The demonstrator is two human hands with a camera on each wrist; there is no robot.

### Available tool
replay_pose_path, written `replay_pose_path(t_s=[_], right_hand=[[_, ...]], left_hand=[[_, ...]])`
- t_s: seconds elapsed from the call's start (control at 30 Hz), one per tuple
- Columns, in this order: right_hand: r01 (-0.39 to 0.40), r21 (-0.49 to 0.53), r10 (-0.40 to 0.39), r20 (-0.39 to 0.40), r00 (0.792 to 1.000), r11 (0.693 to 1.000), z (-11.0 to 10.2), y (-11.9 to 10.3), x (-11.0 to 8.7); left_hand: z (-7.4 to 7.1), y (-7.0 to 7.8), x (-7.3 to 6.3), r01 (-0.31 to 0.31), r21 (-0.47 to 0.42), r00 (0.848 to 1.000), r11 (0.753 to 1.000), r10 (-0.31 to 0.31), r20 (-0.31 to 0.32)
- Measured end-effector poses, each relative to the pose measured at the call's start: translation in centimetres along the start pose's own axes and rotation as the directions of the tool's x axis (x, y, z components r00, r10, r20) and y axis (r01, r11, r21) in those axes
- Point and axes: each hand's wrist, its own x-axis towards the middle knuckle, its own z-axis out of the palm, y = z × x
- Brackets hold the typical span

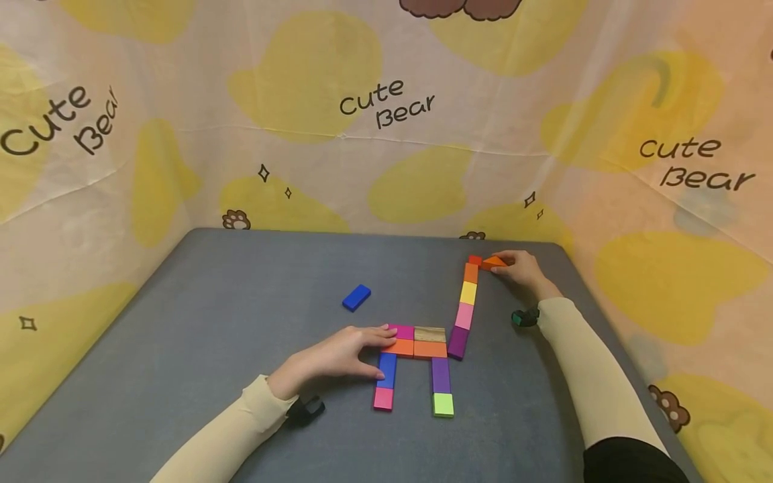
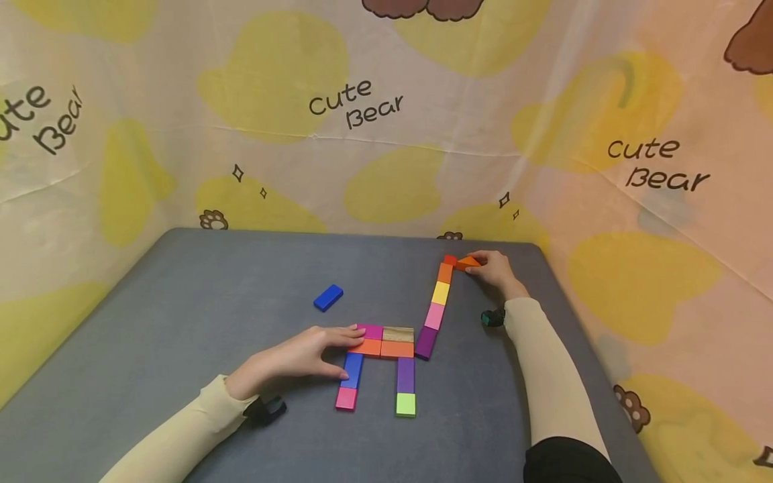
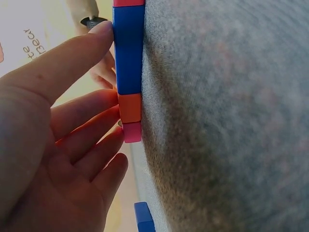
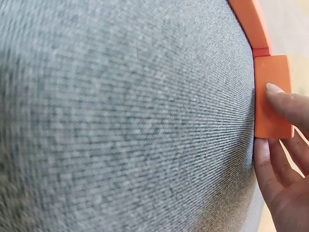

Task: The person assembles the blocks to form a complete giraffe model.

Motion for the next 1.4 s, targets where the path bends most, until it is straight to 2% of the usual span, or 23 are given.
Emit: replay_pose_path(t_s=[0.43, 0.7, 0.9, 1.07, 1.27, 1.4], right_hand=[[-0.014, -0.002, 0.014, 0.005, 1.0, 1.0, -0.8, 0.1, -0.8], [0.036, 0.029, -0.034, -0.064, 0.997, 0.999, -1.4, -1.1, -2.8], [0.136, -0.041, -0.139, -0.065, 0.988, 0.99, -0.5, -4.2, -5.8], [0.251, -0.105, -0.253, -0.001, 0.968, 0.962, 1.1, -6.3, -8.4], [0.363, -0.156, -0.355, 0.076, 0.932, 0.919, 2.9, -7.4, -10.3], [0.404, -0.188, -0.389, 0.112, 0.914, 0.895, 3.7, -7.4, -10.9]], left_hand=[[0.0, 0.1, 0.4, -0.006, -0.003, 1.0, 1.0, 0.006, 0.01], [0.0, -0.1, 0.1, -0.014, 0.003, 1.0, 1.0, 0.014, -0.013], [-0.2, -0.3, -0.2, -0.014, 0.004, 1.0, 1.0, 0.014, -0.027], [-0.2, -0.3, -0.2, -0.014, 0.003, 1.0, 1.0, 0.014, -0.019], [-0.1, -0.3, 0.0, -0.009, -0.013, 1.0, 1.0, 0.009, -0.013], [0.0, -0.2, 0.1, -0.006, -0.014, 1.0, 1.0, 0.006, -0.006]])
